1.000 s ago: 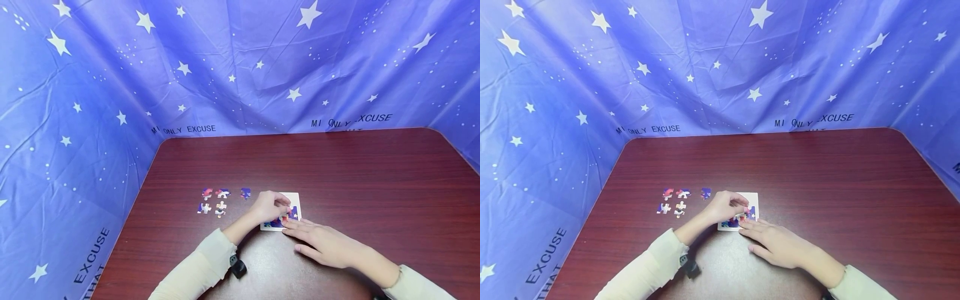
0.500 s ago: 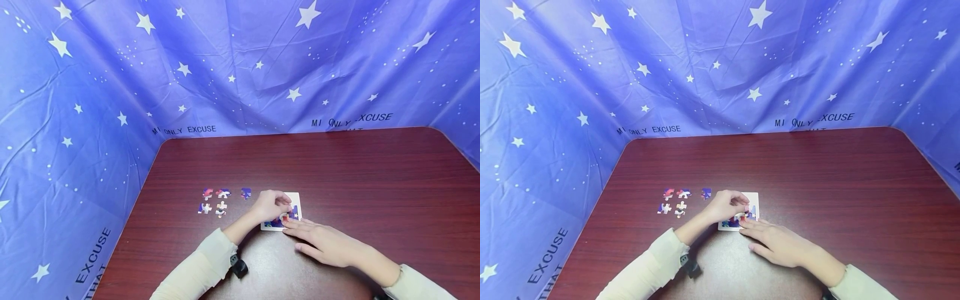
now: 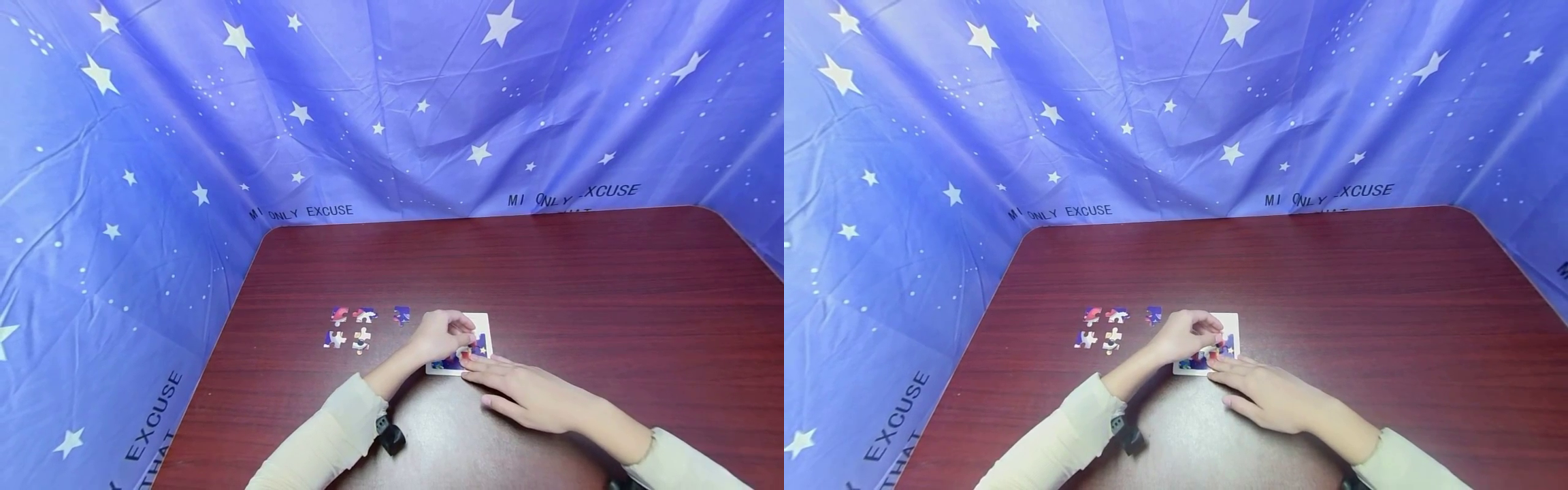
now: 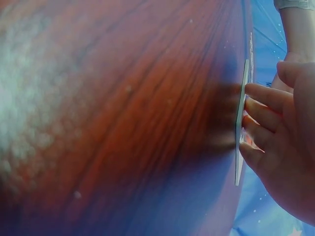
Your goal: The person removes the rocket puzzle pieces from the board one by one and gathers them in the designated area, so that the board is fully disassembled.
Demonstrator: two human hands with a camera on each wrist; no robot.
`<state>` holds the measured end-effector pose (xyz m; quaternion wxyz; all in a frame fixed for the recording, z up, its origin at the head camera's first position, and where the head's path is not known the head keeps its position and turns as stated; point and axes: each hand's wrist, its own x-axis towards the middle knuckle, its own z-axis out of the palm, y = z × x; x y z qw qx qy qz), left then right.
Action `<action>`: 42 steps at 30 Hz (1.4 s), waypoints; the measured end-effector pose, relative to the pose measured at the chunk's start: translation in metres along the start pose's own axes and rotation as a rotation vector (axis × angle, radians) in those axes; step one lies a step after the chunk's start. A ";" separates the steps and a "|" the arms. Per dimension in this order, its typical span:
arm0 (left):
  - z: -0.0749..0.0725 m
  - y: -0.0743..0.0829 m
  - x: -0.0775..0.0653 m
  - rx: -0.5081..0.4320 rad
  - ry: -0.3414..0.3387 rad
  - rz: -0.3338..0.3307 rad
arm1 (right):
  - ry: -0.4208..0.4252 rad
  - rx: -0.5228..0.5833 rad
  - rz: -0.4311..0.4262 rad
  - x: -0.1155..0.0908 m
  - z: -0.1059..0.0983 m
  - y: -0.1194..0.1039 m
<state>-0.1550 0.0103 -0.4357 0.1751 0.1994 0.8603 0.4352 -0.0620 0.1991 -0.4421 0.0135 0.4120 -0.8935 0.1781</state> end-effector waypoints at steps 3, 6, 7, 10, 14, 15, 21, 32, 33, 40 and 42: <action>0.001 -0.001 0.001 0.001 0.004 -0.011 | 0.000 0.001 -0.003 0.000 0.001 0.001; 0.002 -0.002 0.001 -0.004 0.007 -0.023 | -0.001 0.001 -0.002 0.000 0.001 0.001; 0.002 -0.001 0.001 -0.006 0.008 -0.025 | -0.001 0.000 0.000 0.000 0.001 0.000; 0.002 -0.001 0.001 -0.010 0.010 -0.028 | -0.003 -0.002 0.004 0.000 0.000 0.000; 0.002 -0.001 0.001 0.021 0.020 -0.032 | -0.003 -0.001 0.006 0.000 0.000 0.000; 0.002 -0.001 0.001 0.030 0.024 -0.035 | -0.003 0.000 0.005 0.000 0.000 0.000; 0.002 -0.002 0.002 0.002 0.052 -0.072 | 0.002 0.007 -0.001 0.000 0.000 0.001; 0.001 0.000 0.001 0.009 0.051 -0.113 | 0.002 0.013 0.010 -0.001 0.000 0.000; 0.001 0.000 0.000 0.004 0.050 -0.112 | 0.003 0.014 0.010 -0.001 0.000 0.000; 0.002 0.000 -0.001 -0.032 0.043 -0.108 | 0.016 0.014 -0.004 -0.002 0.001 0.001; 0.003 0.000 0.000 -0.026 0.041 -0.113 | 0.018 0.014 -0.003 -0.002 0.001 0.001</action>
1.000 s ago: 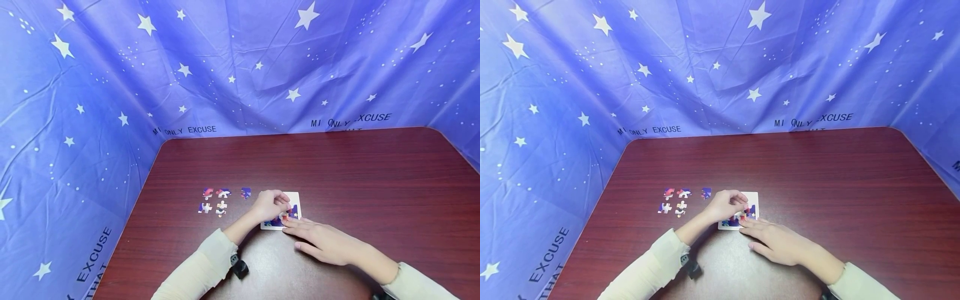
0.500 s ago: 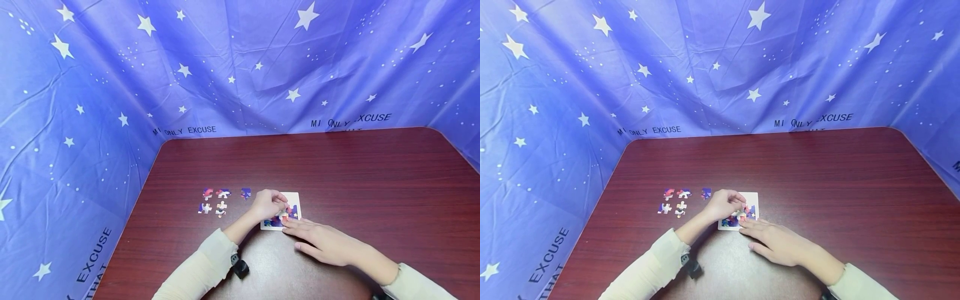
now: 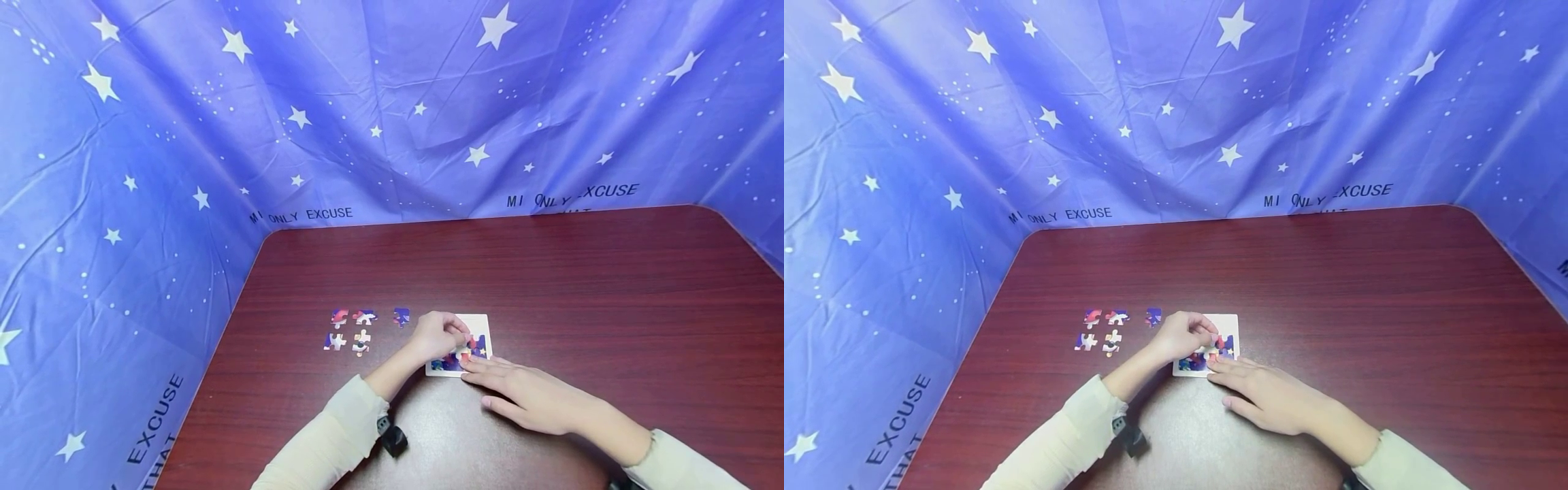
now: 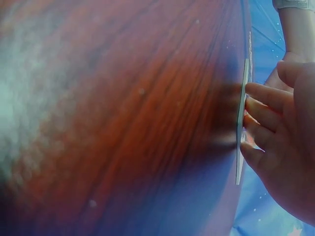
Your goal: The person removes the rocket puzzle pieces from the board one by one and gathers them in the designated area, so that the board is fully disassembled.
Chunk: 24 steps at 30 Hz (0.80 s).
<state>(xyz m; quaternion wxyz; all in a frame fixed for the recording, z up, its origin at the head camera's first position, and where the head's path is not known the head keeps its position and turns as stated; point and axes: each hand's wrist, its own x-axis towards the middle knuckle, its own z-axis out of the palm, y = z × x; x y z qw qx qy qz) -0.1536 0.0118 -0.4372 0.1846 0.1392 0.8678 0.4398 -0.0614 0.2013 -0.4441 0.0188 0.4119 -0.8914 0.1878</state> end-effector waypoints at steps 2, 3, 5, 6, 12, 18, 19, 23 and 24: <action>0.000 0.000 0.001 0.002 -0.002 -0.007 | -0.001 0.000 0.003 0.000 0.000 0.000; 0.001 0.000 0.001 0.002 -0.004 -0.009 | -0.002 0.001 0.004 0.000 0.000 0.000; 0.001 -0.001 0.001 -0.009 -0.004 -0.013 | -0.002 0.002 0.007 0.000 0.000 0.000; 0.001 -0.001 0.001 -0.017 -0.003 -0.016 | -0.002 0.003 0.006 0.000 0.000 0.000; 0.002 -0.001 0.002 -0.040 -0.004 -0.017 | 0.005 0.006 -0.001 -0.001 0.001 0.000; 0.003 -0.001 0.003 0.003 -0.021 0.003 | 0.004 0.005 -0.002 -0.001 0.001 0.000; 0.003 -0.001 0.003 -0.001 -0.018 0.005 | 0.004 0.005 -0.002 0.000 0.001 0.000; 0.003 -0.001 0.003 -0.016 -0.003 0.008 | 0.007 0.010 -0.001 0.000 0.001 0.001; 0.003 -0.001 0.003 -0.019 -0.001 0.005 | 0.007 0.010 -0.001 0.000 0.001 0.001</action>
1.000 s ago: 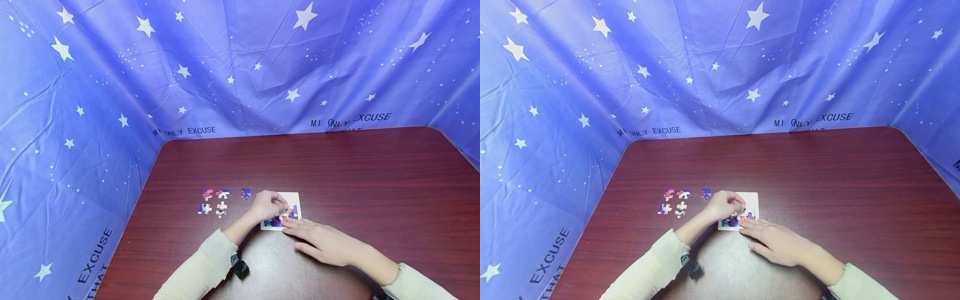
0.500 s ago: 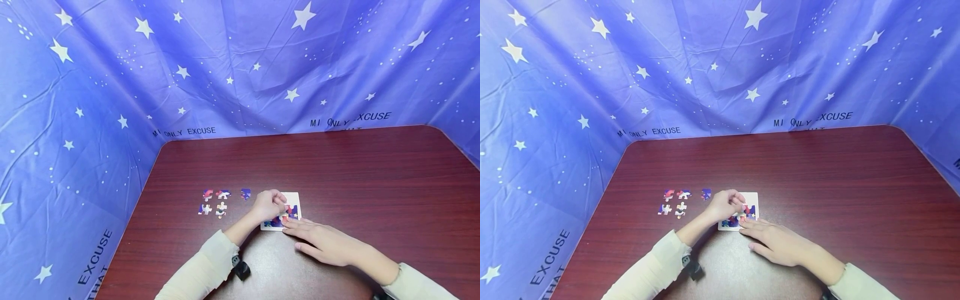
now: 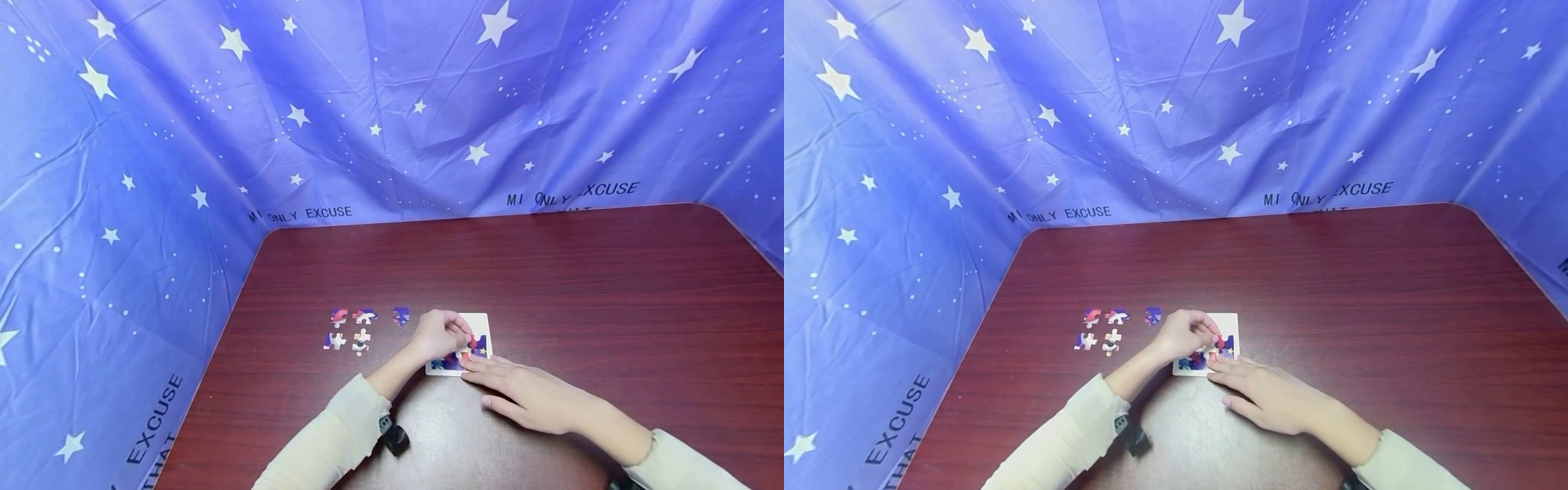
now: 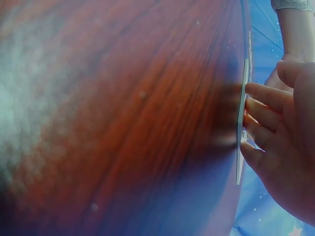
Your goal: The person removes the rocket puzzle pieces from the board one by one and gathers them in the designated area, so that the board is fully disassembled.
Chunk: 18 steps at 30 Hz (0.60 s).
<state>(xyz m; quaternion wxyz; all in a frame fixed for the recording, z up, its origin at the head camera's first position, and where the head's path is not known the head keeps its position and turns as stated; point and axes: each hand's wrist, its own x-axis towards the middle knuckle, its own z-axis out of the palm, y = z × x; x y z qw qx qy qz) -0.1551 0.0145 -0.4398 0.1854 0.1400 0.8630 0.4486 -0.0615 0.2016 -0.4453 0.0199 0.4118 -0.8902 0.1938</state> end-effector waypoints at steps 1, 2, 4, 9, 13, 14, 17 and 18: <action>0.000 0.000 0.000 0.004 -0.002 0.002 | 0.002 -0.001 -0.002 0.000 0.000 0.000; 0.000 0.000 0.000 0.011 -0.004 0.003 | 0.002 -0.001 -0.004 0.000 0.000 0.000; -0.001 0.001 0.001 0.027 -0.007 0.004 | 0.003 -0.005 -0.007 0.000 0.000 0.000; -0.001 0.001 0.002 0.038 -0.009 0.009 | -0.001 -0.009 -0.006 0.001 -0.001 0.000; -0.001 0.000 0.001 -0.008 -0.007 -0.008 | -0.004 -0.004 -0.001 0.001 -0.002 -0.001; -0.001 -0.001 0.001 -0.018 -0.006 -0.011 | -0.004 -0.003 0.001 0.001 -0.002 -0.001; -0.003 -0.003 0.001 -0.043 -0.001 -0.016 | -0.006 0.000 0.007 0.001 -0.002 -0.001; -0.004 -0.004 0.000 -0.045 0.000 -0.017 | -0.008 0.002 0.009 0.001 -0.002 -0.001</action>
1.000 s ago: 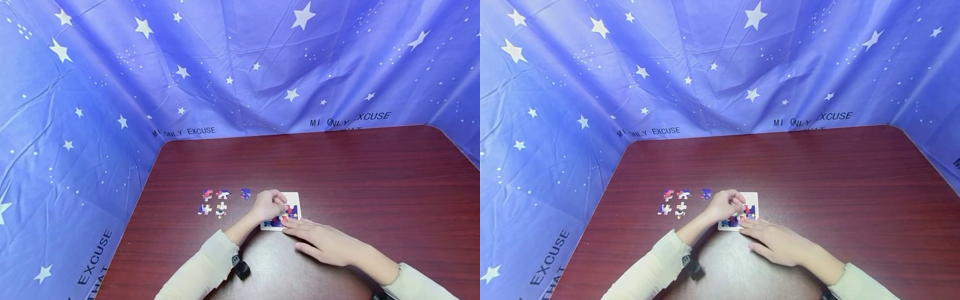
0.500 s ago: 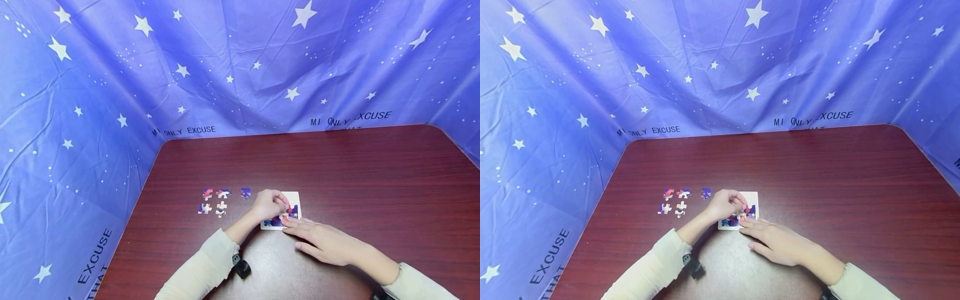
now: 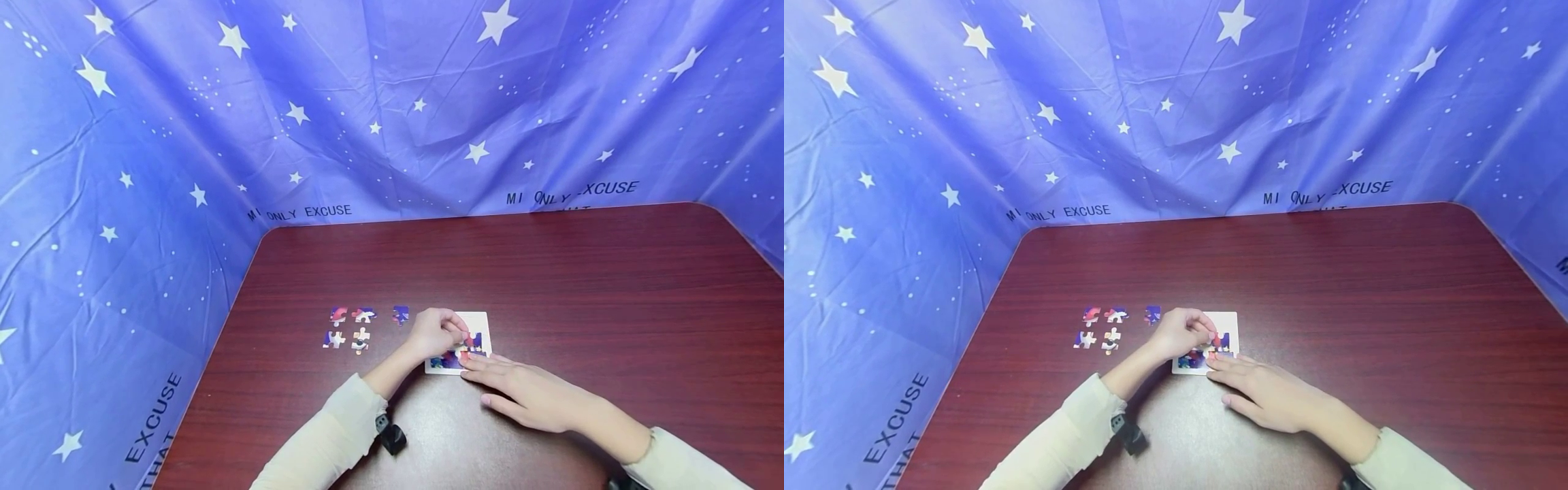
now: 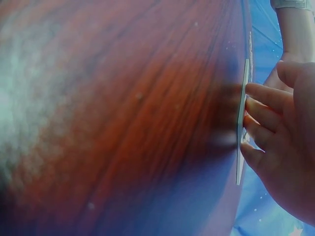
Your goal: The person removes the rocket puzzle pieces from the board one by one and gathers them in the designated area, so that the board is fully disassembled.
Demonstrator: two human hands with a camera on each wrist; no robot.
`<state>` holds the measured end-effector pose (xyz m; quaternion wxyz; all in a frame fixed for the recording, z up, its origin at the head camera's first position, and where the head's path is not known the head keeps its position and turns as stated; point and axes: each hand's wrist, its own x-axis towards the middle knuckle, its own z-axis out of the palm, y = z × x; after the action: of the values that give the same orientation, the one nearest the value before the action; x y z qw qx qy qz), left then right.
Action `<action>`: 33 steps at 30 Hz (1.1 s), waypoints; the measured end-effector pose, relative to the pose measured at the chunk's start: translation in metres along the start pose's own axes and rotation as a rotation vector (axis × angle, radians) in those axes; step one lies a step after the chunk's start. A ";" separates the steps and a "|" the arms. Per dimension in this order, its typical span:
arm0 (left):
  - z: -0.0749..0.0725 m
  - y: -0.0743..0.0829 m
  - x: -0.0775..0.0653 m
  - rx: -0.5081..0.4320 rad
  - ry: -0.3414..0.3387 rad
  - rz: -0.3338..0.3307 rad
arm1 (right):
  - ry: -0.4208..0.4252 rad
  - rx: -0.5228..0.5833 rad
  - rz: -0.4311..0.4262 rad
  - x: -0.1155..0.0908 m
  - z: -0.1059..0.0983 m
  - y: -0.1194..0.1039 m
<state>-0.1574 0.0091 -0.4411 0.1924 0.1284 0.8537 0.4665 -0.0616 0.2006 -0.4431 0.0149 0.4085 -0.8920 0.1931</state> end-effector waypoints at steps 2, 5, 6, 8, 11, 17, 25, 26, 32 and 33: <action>-0.004 -0.001 -0.001 0.009 0.003 -0.002 | -0.005 0.002 0.003 0.000 0.000 0.000; -0.010 -0.003 -0.003 0.020 0.001 0.000 | -0.018 0.000 0.013 0.000 0.001 0.000; -0.013 -0.004 -0.004 0.024 0.002 0.002 | -0.021 0.001 0.017 0.000 0.001 0.001; -0.018 -0.006 -0.005 0.026 0.002 0.009 | -0.027 0.003 0.024 0.000 0.001 0.000; -0.024 -0.008 -0.007 0.012 0.000 0.014 | -0.030 0.007 0.032 0.000 0.000 0.000; -0.037 -0.015 -0.012 -0.016 0.008 -0.010 | -0.037 0.014 0.039 0.001 0.000 -0.001; -0.054 -0.030 -0.022 0.040 0.019 -0.007 | -0.032 0.005 0.039 0.000 0.000 -0.002; -0.056 -0.031 -0.023 0.050 0.025 0.000 | -0.029 0.004 0.036 0.000 0.000 -0.002; -0.066 -0.039 -0.033 0.106 0.088 0.031 | -0.028 0.001 0.044 0.000 0.000 -0.002; -0.068 -0.040 -0.034 0.128 0.104 0.040 | -0.030 0.001 0.048 0.000 0.000 -0.002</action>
<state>-0.1591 -0.0763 -0.4348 0.1298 0.1327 0.8879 0.4209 -0.0597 0.1993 -0.4426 -0.0032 0.3896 -0.9016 0.1878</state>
